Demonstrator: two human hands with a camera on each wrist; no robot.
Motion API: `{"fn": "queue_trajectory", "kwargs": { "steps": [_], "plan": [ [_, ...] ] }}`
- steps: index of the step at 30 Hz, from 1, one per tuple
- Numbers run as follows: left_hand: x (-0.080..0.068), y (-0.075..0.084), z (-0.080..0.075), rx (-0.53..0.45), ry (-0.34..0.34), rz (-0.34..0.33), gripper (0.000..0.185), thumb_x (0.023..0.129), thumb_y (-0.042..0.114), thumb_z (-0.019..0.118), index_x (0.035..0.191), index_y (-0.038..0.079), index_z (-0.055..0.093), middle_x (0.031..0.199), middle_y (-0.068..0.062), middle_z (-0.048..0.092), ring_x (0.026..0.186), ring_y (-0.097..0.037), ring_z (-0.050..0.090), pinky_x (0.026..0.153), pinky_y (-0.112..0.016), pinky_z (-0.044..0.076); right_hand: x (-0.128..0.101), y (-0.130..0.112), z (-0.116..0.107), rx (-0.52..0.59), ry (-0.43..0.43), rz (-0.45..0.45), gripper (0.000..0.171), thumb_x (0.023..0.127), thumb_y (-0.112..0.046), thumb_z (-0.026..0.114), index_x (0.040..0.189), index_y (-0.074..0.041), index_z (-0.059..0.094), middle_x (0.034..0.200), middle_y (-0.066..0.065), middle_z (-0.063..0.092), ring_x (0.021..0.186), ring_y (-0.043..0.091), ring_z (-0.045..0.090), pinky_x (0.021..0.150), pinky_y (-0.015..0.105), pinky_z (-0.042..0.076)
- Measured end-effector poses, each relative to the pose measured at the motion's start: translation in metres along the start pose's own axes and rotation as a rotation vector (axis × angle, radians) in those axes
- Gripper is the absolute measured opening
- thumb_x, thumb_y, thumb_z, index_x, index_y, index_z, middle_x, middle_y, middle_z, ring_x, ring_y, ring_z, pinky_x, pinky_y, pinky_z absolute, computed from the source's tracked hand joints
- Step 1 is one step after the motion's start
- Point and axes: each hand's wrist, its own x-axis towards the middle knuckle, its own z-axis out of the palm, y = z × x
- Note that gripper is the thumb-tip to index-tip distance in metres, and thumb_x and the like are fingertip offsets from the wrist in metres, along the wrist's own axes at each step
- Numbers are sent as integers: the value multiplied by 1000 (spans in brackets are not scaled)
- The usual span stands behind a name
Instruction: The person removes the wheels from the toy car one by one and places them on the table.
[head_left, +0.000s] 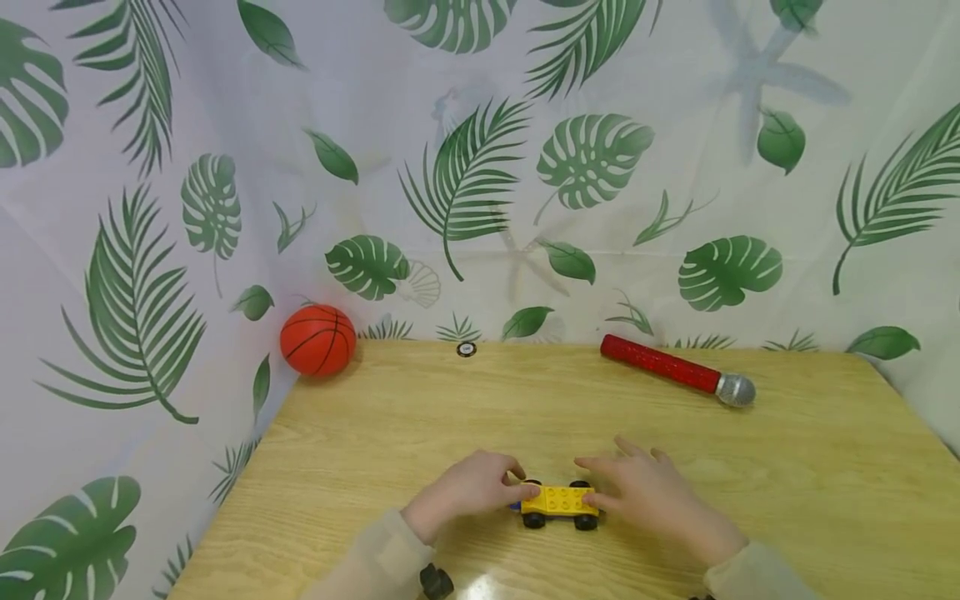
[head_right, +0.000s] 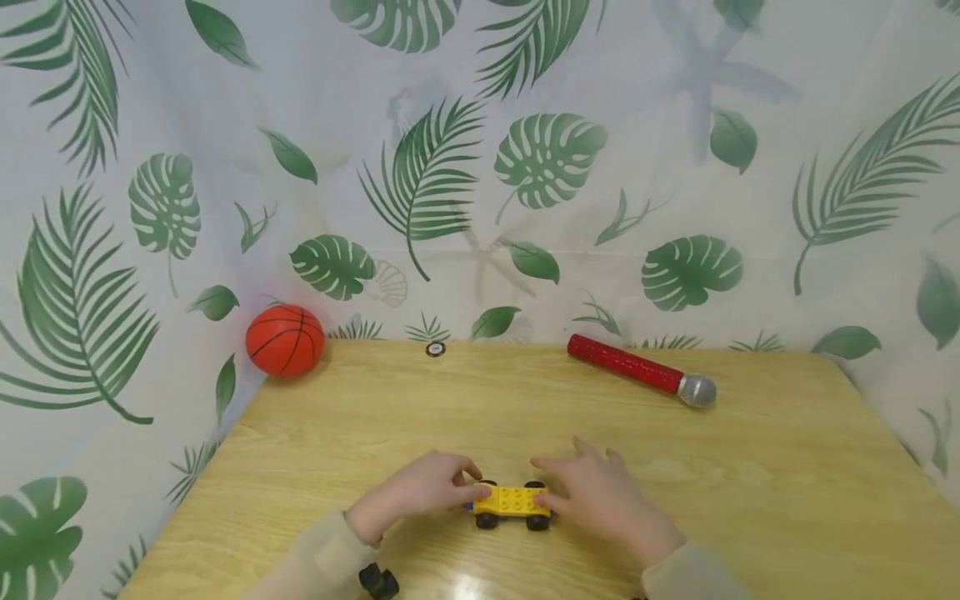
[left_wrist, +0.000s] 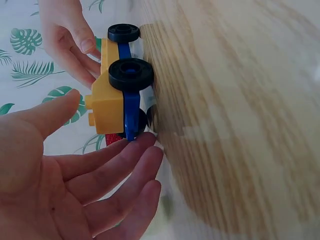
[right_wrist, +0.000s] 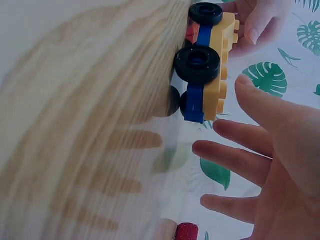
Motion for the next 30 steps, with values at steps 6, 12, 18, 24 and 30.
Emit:
{"fn": "queue_trajectory", "kwargs": {
  "steps": [6, 12, 18, 24, 30],
  "plan": [
    [0, -1, 7, -63, -13, -7, 38, 92, 43, 68, 106, 9, 73, 95, 1, 73, 73, -5, 59, 69, -25, 52, -2, -4, 4, 28, -53, 47, 45, 86, -52, 69, 123, -26, 70, 127, -1, 69, 136, 46, 44, 99, 82, 28],
    [3, -4, 11, -130, -10, -21, 35, 94, 38, 67, 110, 7, 72, 98, -3, 73, 79, -8, 63, 72, -28, 54, 1, 1, 9, 108, -70, 38, 40, 88, -47, 71, 119, -23, 72, 124, 0, 70, 134, 45, 47, 95, 82, 30],
    [3, 0, 15, -150, 29, -21, 38, 94, 38, 65, 113, 5, 69, 96, -5, 73, 78, -9, 62, 69, -27, 53, 3, 4, 8, 177, -38, -12, 32, 91, -33, 71, 116, -15, 73, 116, 7, 73, 123, 47, 54, 95, 72, 42],
    [-1, 1, 17, -149, 49, -54, 36, 94, 35, 65, 114, 5, 69, 94, -6, 72, 76, -10, 59, 68, -29, 52, 7, -3, 12, 230, -38, -84, 25, 93, -25, 69, 114, -13, 73, 98, -3, 72, 92, 20, 57, 77, 41, 53],
    [2, 5, 18, -224, 30, -48, 35, 95, 33, 65, 115, 5, 69, 83, -4, 72, 74, -10, 61, 71, -31, 54, 6, -1, 10, 251, -53, -67, 23, 93, -20, 69, 114, -12, 72, 86, -8, 68, 74, 8, 47, 63, 27, 43]
  ]
}}
